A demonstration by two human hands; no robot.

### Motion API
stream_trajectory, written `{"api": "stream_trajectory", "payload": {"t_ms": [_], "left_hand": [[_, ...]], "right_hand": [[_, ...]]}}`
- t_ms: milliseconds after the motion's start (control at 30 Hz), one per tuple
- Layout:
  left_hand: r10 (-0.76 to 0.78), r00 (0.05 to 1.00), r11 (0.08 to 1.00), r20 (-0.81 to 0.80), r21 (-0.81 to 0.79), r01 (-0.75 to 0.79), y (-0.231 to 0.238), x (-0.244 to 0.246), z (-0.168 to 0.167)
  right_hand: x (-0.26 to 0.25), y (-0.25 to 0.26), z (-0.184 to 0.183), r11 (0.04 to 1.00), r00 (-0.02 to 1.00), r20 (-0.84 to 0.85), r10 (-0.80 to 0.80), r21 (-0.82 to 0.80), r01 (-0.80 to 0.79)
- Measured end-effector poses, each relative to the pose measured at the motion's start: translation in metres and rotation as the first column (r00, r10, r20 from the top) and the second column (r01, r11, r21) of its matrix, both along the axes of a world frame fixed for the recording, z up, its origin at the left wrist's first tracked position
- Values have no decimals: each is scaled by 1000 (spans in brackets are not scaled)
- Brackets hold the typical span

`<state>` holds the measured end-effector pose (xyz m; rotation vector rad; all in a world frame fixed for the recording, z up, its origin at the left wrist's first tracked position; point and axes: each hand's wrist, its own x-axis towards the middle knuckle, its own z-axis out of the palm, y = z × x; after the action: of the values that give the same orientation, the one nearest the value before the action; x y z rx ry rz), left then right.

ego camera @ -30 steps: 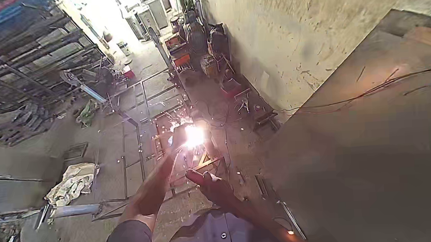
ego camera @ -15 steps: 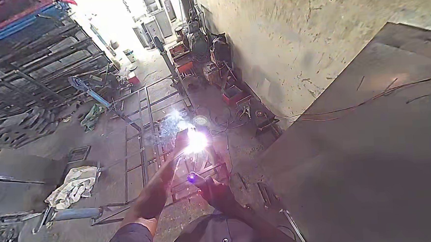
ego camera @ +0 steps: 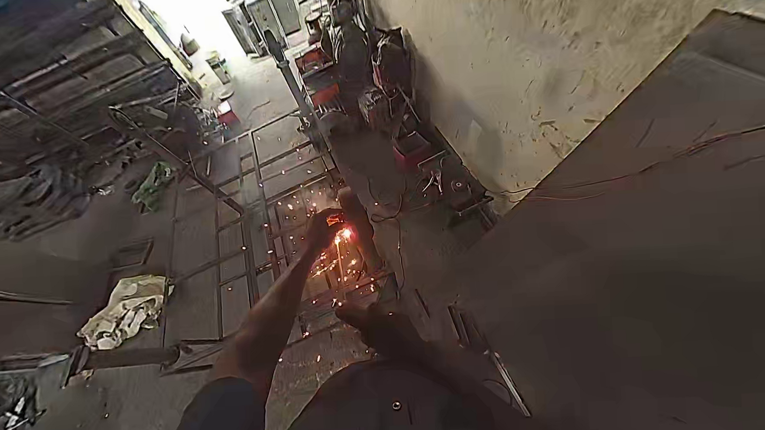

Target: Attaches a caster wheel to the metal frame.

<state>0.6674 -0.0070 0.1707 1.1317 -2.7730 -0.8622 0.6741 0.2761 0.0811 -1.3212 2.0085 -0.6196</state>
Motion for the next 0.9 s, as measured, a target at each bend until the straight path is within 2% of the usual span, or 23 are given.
{"api": "stream_trajectory", "payload": {"t_ms": [33,133,233,367,500,700,800,900], "left_hand": [[-29,990,997,-139,-74,19,-16,-1,-28],[-47,985,998,-167,-57,38,-29,-5,-41],[-53,983,998,-177,-41,47,-25,-5,-34],[-51,982,997,-181,-61,40,-26,-4,-37],[-23,981,1000,-193,-10,22,-21,-5,-35],[26,983,1000,-181,18,-23,-13,-7,-27],[39,985,999,-168,21,-36,-8,-8,-22],[21,985,1000,-173,6,-20,-11,-6,-28]], "right_hand": [[-4,4,0,999,999,35,-4,54,2],[-22,34,-1,997,988,135,-69,48,63],[-36,69,-17,969,947,256,-194,-102,226],[-49,97,-23,847,845,477,-241,-322,423],[-60,96,-11,770,807,531,-259,-391,505],[-81,85,-11,724,842,467,-268,-479,497],[-88,77,-10,670,811,543,-216,-521,528],[-93,68,-9,635,744,639,-195,-496,593]]}}
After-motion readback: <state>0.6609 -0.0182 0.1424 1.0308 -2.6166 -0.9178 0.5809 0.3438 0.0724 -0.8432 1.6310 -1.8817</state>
